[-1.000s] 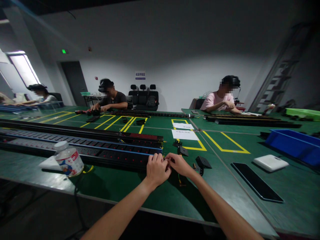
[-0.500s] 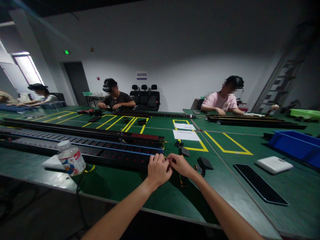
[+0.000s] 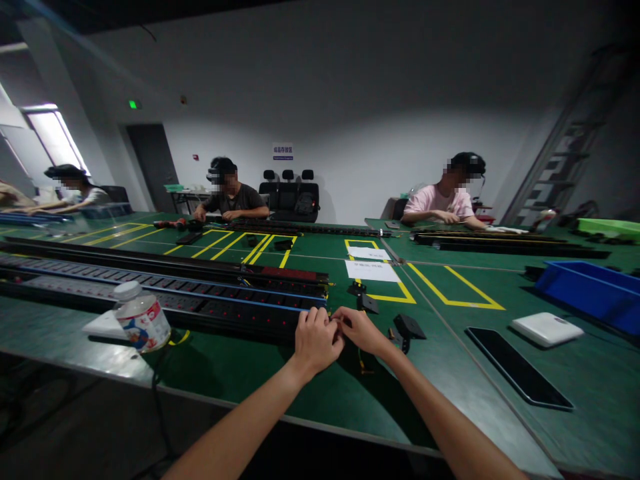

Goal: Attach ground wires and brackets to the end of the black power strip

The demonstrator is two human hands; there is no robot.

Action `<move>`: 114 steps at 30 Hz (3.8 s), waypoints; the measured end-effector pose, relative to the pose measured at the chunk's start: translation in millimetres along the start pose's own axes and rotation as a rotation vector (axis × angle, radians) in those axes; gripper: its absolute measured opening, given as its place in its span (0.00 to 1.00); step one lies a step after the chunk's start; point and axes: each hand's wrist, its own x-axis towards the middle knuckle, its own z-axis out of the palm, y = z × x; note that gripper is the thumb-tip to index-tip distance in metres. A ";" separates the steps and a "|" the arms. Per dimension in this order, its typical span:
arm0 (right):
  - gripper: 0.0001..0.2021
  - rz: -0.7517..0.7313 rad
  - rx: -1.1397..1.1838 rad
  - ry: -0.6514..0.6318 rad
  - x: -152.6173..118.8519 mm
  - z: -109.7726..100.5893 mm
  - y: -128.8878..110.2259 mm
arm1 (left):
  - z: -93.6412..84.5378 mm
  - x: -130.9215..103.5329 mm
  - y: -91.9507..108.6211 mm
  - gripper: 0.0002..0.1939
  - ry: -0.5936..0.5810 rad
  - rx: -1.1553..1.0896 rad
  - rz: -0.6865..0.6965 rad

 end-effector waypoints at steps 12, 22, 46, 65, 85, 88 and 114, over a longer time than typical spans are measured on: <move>0.09 0.002 -0.011 0.003 -0.1 -0.1 -1.2 | -1.6 0.0 0.4 0.06 0.002 -0.004 0.001; 0.09 0.008 -0.012 -0.005 0.2 -0.7 -1.6 | -1.9 -0.1 -0.7 0.06 -0.004 -0.011 0.009; 0.10 -0.015 0.050 0.000 1.6 -4.0 0.2 | -3.8 1.4 -0.6 0.07 0.002 -0.009 0.016; 0.10 0.072 0.279 -0.048 3.8 -1.5 7.1 | -3.2 1.6 -2.3 0.07 -0.010 -0.012 0.018; 0.18 0.222 0.549 0.028 7.5 8.3 18.4 | -4.5 2.5 -0.6 0.07 0.021 -0.012 0.007; 0.19 0.255 0.540 0.023 7.7 5.1 16.5 | -5.0 3.2 -0.7 0.08 0.024 -0.001 0.012; 0.16 0.221 0.495 -0.047 13.6 1.9 21.1 | -5.3 4.7 -2.9 0.08 0.008 0.039 0.048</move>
